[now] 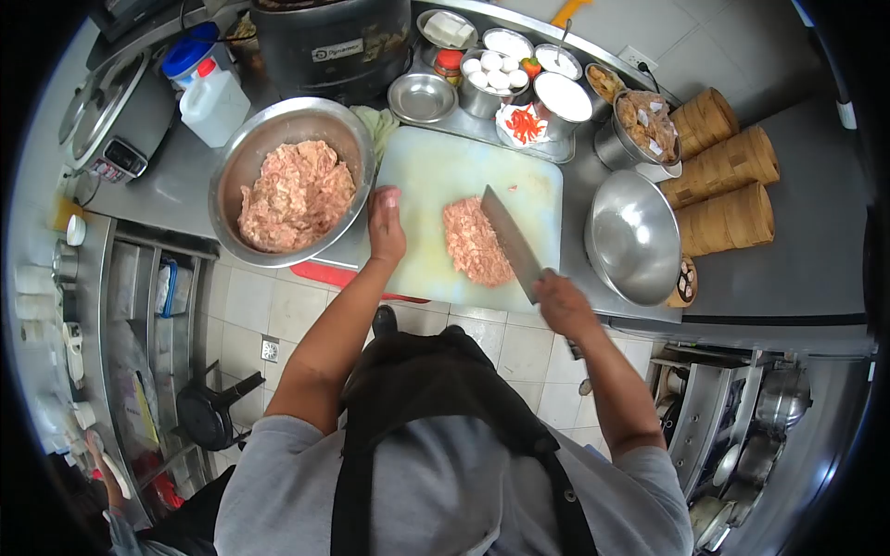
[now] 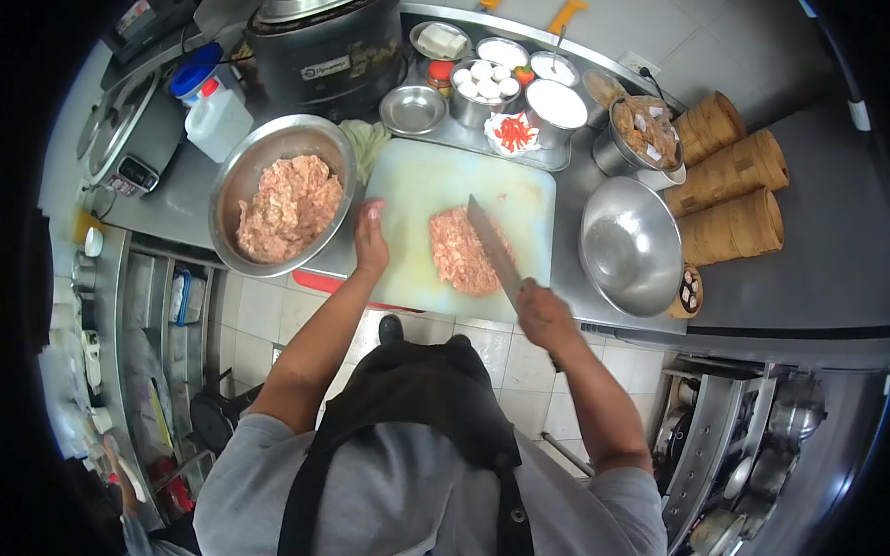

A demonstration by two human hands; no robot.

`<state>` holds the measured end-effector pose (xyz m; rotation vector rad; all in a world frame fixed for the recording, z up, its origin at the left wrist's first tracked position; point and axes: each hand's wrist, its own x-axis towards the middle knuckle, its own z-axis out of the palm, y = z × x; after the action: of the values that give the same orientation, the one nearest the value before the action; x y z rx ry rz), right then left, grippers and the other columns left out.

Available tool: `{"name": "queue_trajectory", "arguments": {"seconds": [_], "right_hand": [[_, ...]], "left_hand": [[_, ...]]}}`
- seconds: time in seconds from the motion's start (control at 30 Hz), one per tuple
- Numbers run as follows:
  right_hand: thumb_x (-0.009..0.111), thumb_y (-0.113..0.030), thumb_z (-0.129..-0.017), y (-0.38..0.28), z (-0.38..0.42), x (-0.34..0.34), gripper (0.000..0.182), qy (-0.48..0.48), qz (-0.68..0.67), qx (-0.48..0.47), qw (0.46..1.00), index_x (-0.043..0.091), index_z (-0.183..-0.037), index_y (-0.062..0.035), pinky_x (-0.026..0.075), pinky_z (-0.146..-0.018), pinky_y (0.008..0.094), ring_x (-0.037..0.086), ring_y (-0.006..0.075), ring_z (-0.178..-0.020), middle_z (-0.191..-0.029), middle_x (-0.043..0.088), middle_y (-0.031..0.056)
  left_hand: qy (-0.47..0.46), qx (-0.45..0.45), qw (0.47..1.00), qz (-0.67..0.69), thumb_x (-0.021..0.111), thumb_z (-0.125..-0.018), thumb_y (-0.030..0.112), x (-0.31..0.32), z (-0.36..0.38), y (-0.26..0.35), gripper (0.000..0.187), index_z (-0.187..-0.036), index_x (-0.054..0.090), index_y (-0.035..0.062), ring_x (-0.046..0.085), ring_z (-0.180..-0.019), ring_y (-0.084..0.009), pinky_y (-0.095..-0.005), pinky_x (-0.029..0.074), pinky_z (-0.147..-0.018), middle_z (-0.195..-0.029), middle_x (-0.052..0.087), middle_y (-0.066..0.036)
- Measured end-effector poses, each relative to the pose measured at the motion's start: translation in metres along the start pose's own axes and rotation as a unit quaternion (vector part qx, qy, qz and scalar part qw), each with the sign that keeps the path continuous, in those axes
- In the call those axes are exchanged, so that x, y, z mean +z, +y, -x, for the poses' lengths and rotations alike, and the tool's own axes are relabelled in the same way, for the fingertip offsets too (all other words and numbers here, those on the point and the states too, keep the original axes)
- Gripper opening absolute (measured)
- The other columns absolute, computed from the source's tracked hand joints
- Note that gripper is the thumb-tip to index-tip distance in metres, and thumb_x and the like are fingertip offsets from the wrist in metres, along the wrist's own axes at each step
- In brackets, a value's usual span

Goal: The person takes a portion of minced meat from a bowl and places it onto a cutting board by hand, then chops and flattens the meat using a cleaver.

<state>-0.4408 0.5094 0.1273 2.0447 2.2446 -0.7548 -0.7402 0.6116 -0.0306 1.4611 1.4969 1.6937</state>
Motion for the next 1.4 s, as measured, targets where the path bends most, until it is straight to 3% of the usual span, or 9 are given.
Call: {"name": "queue_trajectory", "arguments": {"seconds": [0.2,0.3,0.5,0.63,0.77,0.9,1.1,1.23,1.4], "right_hand": [[0.049,-0.029,-0.098,-0.016,-0.004,0.023,0.035,0.271,-0.142,0.028,0.952,0.056,-0.102,0.0047,0.051,-0.069,0.0499,0.065,0.0448,-0.079,-0.080,0.066,0.0267],[0.049,-0.029,-0.098,0.015,-0.007,0.015,0.034,-0.032,0.005,0.014,0.999,0.056,-0.100,0.0049,0.051,-0.068,0.0499,0.065,0.0452,-0.078,-0.082,0.065,0.0286],[0.047,-0.026,-0.097,-0.007,0.008,0.007,0.029,0.196,-0.102,0.092,0.971,0.057,-0.102,0.0002,0.048,-0.077,0.0493,0.063,0.0446,-0.086,-0.086,0.066,0.0260],[0.047,-0.027,-0.098,0.011,0.008,-0.026,0.031,0.002,-0.023,0.024,0.999,0.059,-0.101,0.0014,0.050,-0.074,0.0477,0.064,0.0444,-0.084,-0.087,0.066,0.0267],[0.047,-0.027,-0.098,-0.012,0.017,-0.017,0.031,0.227,-0.087,0.040,0.969,0.058,-0.102,0.0020,0.051,-0.073,0.0487,0.064,0.0443,-0.086,-0.090,0.066,0.0278],[0.048,-0.027,-0.098,0.031,0.000,0.019,0.035,0.024,0.008,0.038,0.999,0.057,-0.110,0.0044,0.051,-0.074,0.0499,0.064,0.0453,-0.085,-0.088,0.065,0.0287],[0.046,-0.027,-0.097,0.004,0.013,0.009,0.030,0.196,-0.082,0.111,0.971,0.059,-0.102,-0.0007,0.048,-0.078,0.0504,0.063,0.0459,-0.087,-0.086,0.066,0.0262],[0.050,-0.029,-0.096,0.014,0.014,-0.016,0.035,0.017,0.004,0.058,0.998,0.059,-0.105,0.0030,0.049,-0.075,0.0510,0.064,0.0454,-0.084,-0.086,0.066,0.0272],[0.050,-0.030,-0.095,0.018,0.012,0.013,0.031,0.147,-0.089,0.089,0.981,0.058,-0.100,-0.0005,0.049,-0.078,0.0503,0.063,0.0444,-0.087,-0.088,0.067,0.0244]], "left_hand": [[0.004,0.008,1.000,0.010,0.038,-0.101,0.027,0.003,0.000,0.001,0.032,-0.101,0.057,0.0012,0.053,-0.105,-0.0315,-0.0393,0.040,-0.095,-0.106,0.056,-0.015],[-0.010,-0.004,1.000,-0.005,0.035,-0.102,0.033,0.001,0.000,-0.001,0.040,-0.104,0.058,0.0001,0.053,-0.107,-0.0269,-0.0366,0.038,-0.097,-0.108,0.057,-0.013],[-0.016,0.014,1.000,-0.019,0.035,-0.102,0.031,0.001,0.000,-0.001,0.039,-0.103,0.058,-0.0004,0.053,-0.106,-0.0279,-0.0371,0.039,-0.096,-0.108,0.056,-0.014],[-0.008,0.023,1.000,0.002,0.040,-0.101,0.025,0.004,-0.005,0.003,0.030,-0.099,0.057,0.0011,0.053,-0.103,-0.0302,-0.0387,0.040,-0.095,-0.106,0.056,-0.014],[-0.009,0.008,1.000,0.008,0.039,-0.101,0.026,0.002,-0.003,0.007,0.031,-0.099,0.057,0.0009,0.053,-0.103,-0.0298,-0.0385,0.040,-0.095,-0.106,0.055,-0.014],[-0.013,0.013,1.000,-0.009,0.038,-0.101,0.027,0.001,-0.001,0.006,0.033,-0.100,0.058,0.0004,0.052,-0.103,-0.0299,-0.0382,0.040,-0.095,-0.107,0.055,-0.014],[-0.010,0.013,1.000,-0.009,0.039,-0.101,0.027,0.001,0.001,0.005,0.033,-0.101,0.057,-0.0001,0.051,-0.105,-0.0290,-0.0370,0.041,-0.093,-0.107,0.055,-0.014],[-0.013,0.004,1.000,0.009,0.038,-0.102,0.029,0.003,-0.005,0.009,0.035,-0.100,0.057,-0.0002,0.052,-0.106,-0.0291,-0.0375,0.040,-0.094,-0.107,0.055,-0.014],[-0.024,0.027,0.999,-0.028,0.035,-0.103,0.033,0.002,-0.001,0.005,0.041,-0.099,0.058,-0.0002,0.053,-0.107,-0.0293,-0.0381,0.039,-0.098,-0.108,0.056,-0.015]]}}
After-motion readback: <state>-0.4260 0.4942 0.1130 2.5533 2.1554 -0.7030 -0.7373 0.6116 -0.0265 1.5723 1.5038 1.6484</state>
